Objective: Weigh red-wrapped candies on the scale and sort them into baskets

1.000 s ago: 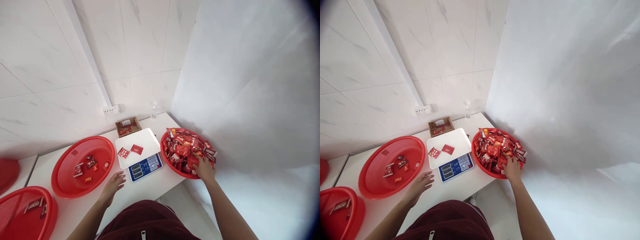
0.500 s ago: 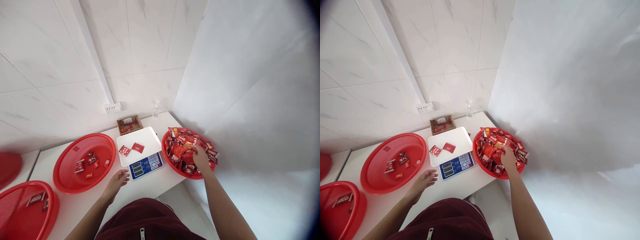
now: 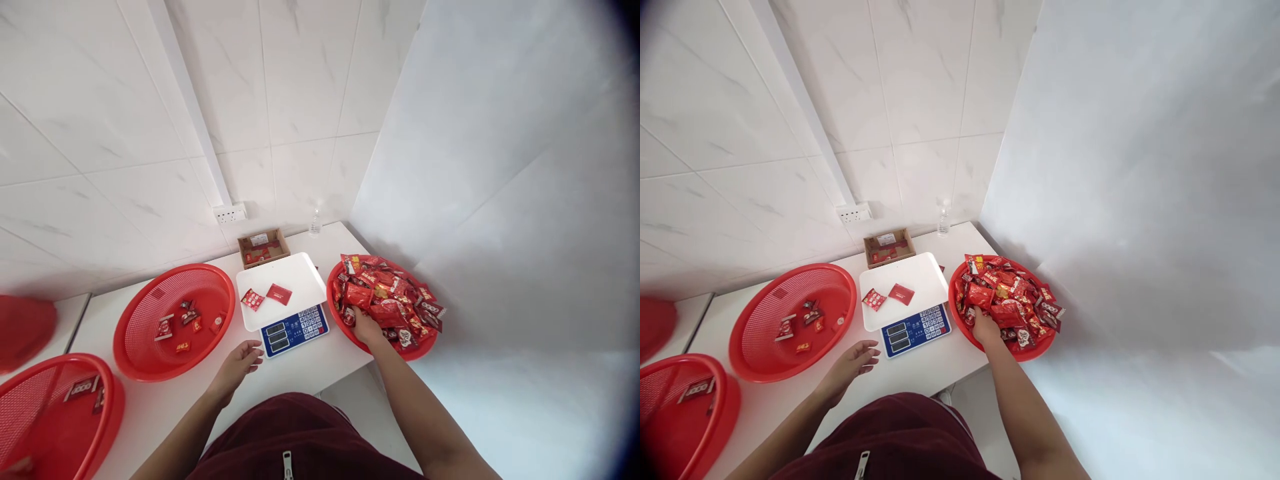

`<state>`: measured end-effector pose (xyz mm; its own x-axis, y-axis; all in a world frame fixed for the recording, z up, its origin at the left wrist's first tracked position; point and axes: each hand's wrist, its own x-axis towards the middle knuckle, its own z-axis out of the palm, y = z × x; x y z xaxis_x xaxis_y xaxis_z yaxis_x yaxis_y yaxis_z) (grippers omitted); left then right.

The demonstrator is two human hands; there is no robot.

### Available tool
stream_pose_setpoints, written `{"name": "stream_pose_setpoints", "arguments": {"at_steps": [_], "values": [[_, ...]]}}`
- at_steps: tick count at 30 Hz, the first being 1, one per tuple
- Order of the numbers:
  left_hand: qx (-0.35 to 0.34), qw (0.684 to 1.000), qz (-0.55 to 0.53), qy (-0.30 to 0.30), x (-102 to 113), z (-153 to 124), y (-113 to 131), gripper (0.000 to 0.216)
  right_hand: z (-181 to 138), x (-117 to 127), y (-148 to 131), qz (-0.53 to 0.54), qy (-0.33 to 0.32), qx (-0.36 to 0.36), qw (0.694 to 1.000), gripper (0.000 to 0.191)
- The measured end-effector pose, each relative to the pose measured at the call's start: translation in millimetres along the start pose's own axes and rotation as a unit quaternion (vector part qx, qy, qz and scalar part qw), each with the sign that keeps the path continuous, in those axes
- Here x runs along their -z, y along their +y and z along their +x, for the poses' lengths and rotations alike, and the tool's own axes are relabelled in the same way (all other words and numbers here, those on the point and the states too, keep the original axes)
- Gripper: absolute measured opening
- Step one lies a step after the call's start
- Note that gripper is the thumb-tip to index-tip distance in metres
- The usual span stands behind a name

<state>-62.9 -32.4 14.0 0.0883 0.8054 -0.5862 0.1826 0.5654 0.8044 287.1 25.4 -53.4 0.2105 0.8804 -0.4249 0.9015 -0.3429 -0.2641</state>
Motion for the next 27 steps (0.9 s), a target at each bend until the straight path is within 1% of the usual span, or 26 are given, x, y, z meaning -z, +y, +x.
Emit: {"name": "stream_pose_setpoints", "arguments": {"at_steps": [4,6,8,10,13,17,20,22,24,27], "values": [[-0.005,1.000,0.004,-0.012,-1,3,-1,0.044,1,10,9,0.035,0.018,0.027,0.999,0.038],[-0.005,1.000,0.006,-0.015,1,4,-5,0.043,-2,20,17,0.093,0.038,0.040,0.994,0.029],[0.000,1.000,0.007,-0.014,3,5,-8,0.044,-6,31,25,0.166,0.075,0.054,0.982,0.024],[0.007,1.000,0.008,-0.013,4,4,-10,0.046,-8,42,29,0.221,0.108,0.063,0.967,0.024],[0.013,1.000,0.011,-0.016,4,3,-9,0.051,-10,55,30,0.284,0.131,0.063,0.948,0.030],[0.013,1.000,0.007,-0.015,1,0,-4,0.052,-15,67,21,0.348,0.179,0.063,0.918,0.033],[0.014,1.000,-0.001,-0.010,1,-3,-4,0.048,-14,73,1,0.394,0.218,0.088,0.888,0.033],[0.016,1.000,-0.003,-0.004,2,-6,-6,0.045,-10,74,-23,0.437,0.220,0.108,0.866,0.034],[0.016,1.000,-0.005,0.001,3,-7,-8,0.043,-4,70,-54,0.486,0.188,0.126,0.844,0.035],[0.014,1.000,-0.011,0.007,6,-8,-10,0.045,9,52,-106,0.569,0.092,0.147,0.804,0.039]]}}
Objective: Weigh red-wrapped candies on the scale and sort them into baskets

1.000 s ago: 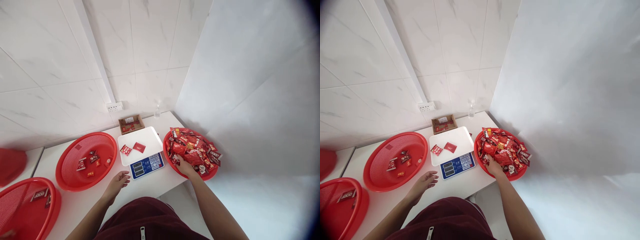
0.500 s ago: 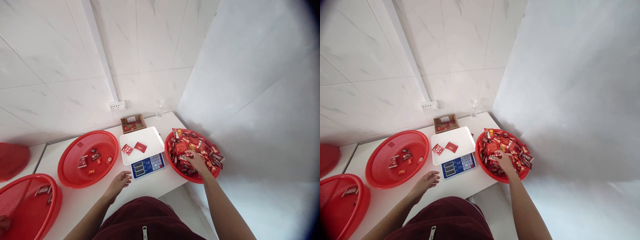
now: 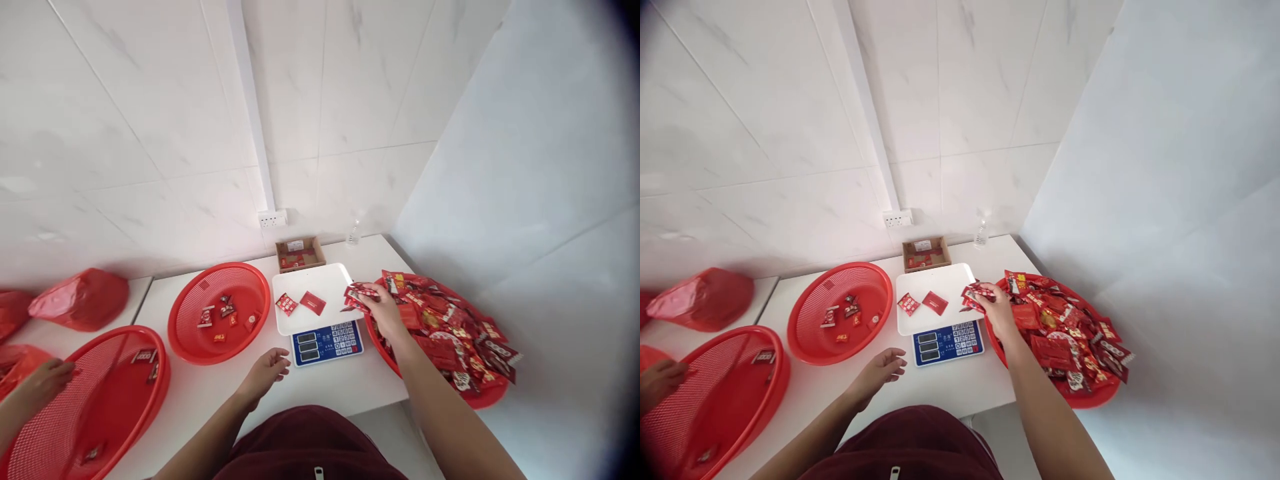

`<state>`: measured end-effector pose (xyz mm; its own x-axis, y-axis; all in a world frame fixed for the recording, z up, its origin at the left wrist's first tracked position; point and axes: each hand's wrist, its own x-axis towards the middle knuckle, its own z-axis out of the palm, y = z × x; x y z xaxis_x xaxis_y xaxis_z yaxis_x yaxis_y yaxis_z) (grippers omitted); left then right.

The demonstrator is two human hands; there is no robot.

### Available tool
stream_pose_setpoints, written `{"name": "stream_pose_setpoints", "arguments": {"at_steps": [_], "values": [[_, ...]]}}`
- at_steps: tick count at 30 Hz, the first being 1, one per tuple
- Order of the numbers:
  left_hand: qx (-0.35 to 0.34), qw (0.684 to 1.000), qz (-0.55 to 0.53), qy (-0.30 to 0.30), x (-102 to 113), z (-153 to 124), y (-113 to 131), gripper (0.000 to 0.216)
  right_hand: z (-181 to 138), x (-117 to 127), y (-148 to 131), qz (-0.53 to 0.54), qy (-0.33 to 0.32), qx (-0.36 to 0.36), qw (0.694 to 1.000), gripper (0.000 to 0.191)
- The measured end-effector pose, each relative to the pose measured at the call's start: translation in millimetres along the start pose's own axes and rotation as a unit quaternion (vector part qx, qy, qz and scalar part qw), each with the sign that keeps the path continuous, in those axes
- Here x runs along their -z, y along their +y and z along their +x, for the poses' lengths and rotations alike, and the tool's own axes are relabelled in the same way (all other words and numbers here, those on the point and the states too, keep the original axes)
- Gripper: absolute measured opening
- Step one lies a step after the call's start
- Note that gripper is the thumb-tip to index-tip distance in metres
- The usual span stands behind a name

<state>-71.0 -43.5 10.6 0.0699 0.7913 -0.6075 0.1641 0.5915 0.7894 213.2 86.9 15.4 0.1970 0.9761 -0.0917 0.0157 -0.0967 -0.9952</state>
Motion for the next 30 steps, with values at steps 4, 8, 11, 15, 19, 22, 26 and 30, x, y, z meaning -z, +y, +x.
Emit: {"name": "stream_pose_setpoints", "arguments": {"at_steps": [4,8,11,15,19,22,26,30], "values": [[-0.004,1.000,-0.011,0.014,7,-1,-3,0.046,14,-57,22,0.091,-0.073,-0.063,0.991,0.044],[-0.003,0.999,-0.022,0.032,16,-5,-11,0.045,23,-72,42,0.059,-0.053,-0.101,0.992,0.040],[0.005,0.999,-0.034,0.041,19,-9,-18,0.046,29,-66,51,0.039,-0.026,-0.094,0.994,0.035],[0.006,0.999,-0.034,0.039,18,-10,-22,0.044,34,-65,60,0.019,-0.003,-0.085,0.996,0.032],[0.002,0.999,-0.031,0.033,14,-8,-17,0.042,30,-79,66,0.031,-0.004,-0.082,0.996,0.032],[-0.003,0.999,-0.031,0.035,14,-7,-12,0.039,27,-88,66,0.043,-0.010,-0.091,0.995,0.035],[-0.005,0.999,-0.029,0.035,15,-8,-13,0.040,25,-86,62,0.083,0.004,-0.101,0.991,0.041],[0.004,0.999,-0.028,0.032,15,-9,-18,0.041,23,-77,61,0.058,-0.005,-0.086,0.995,0.042]]}}
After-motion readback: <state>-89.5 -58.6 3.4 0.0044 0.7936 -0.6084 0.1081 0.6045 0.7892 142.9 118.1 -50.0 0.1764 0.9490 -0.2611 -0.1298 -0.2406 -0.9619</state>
